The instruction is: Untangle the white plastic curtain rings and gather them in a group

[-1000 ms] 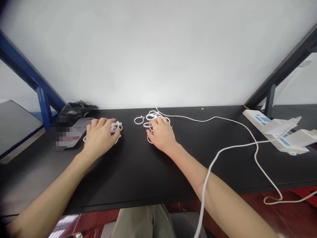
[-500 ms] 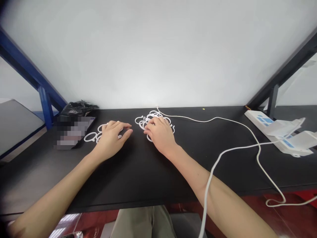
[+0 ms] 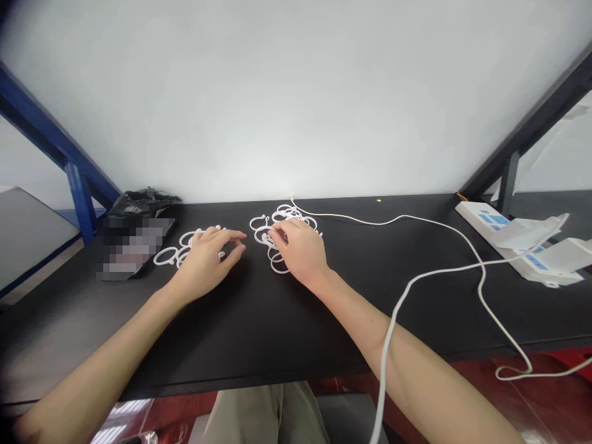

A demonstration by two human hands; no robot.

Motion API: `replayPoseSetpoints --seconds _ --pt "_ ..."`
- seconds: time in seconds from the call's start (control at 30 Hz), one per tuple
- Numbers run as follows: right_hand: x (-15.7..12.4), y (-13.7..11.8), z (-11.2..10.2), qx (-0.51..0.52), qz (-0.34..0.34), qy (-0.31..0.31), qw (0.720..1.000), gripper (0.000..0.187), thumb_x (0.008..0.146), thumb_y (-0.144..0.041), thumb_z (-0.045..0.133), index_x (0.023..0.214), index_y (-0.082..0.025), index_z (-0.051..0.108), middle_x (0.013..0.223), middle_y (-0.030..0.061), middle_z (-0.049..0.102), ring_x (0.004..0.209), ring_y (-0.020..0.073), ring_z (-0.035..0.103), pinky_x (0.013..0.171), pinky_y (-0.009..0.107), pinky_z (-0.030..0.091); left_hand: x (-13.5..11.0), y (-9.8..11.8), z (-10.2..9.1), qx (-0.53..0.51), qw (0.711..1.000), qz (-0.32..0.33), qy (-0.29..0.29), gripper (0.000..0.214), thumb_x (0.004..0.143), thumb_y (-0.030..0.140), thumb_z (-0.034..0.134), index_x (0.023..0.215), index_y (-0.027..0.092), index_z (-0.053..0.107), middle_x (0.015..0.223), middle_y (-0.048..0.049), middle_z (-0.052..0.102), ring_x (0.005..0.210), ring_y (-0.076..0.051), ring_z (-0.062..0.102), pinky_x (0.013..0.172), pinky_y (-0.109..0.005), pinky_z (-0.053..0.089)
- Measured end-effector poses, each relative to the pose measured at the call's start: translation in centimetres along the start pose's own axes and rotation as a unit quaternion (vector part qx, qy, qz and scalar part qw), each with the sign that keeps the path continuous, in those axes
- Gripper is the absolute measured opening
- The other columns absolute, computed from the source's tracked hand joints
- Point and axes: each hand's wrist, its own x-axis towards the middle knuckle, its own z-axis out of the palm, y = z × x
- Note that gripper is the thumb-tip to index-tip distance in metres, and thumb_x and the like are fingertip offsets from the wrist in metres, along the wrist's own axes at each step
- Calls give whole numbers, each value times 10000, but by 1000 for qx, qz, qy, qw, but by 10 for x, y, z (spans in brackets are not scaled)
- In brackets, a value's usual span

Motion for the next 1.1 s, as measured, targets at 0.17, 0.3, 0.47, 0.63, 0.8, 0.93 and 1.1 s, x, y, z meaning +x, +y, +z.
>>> replayPoseSetpoints --seconds 0.17,0.3,0.47,0.63,0.8,0.93,1.1 --pt "2 1 2 104 32 33 994 151 911 -320 598 874 -217 703 844 18 730 762 169 668 731 307 514 -1 0 0 -2 1000 7 -2 176 956 307 479 1059 234 602 956 -15 709 947 -229 552 920 -424 353" --pt "3 0 2 147 48 45 987 166 895 -351 618 878 -212 708 859 14 747 775 166 688 728 289 525 -1 1 1 -5 1000 15 -3 181 955 304 486 1064 228 609 957 -14 708 941 -225 548 901 -414 359" --pt "0 -4 0 140 -8 47 989 154 901 -343 629 875 -213 707 825 4 730 733 146 657 681 270 501 1 6 -5 -40 999 0 -3 243 969 366 456 1052 224 635 944 -19 708 912 -223 548 897 -402 362" --pt "-5 -8 2 66 -166 23 984 131 936 -262 594 900 -210 709 892 30 711 846 156 635 769 287 496 2 12 -12 -193 976 -100 -17 419 986 498 361 925 237 683 887 -13 721 878 -208 587 814 -343 403" --pt "-6 -8 1 32 -205 6 978 92 913 -227 623 868 -216 702 970 47 656 873 157 601 745 283 496 3 9 -12 -355 912 -203 1 375 846 465 647 1144 238 632 894 -2 731 763 -165 605 704 -292 413" --pt "-6 -13 -3 10 -186 -45 982 99 893 -195 636 804 -218 674 963 39 584 840 153 542 686 276 452 3 9 -12 -428 877 -219 -7 334 841 462 659 1071 221 682 919 -19 729 851 -166 611 753 -279 437" --pt "-6 -17 -6 -20 -141 -68 987 135 899 -237 618 767 -218 633 884 15 546 781 140 500 641 264 402 3 15 -14 -418 893 -164 -30 308 857 505 638 898 213 727 884 -21 730 842 -167 622 785 -282 460"
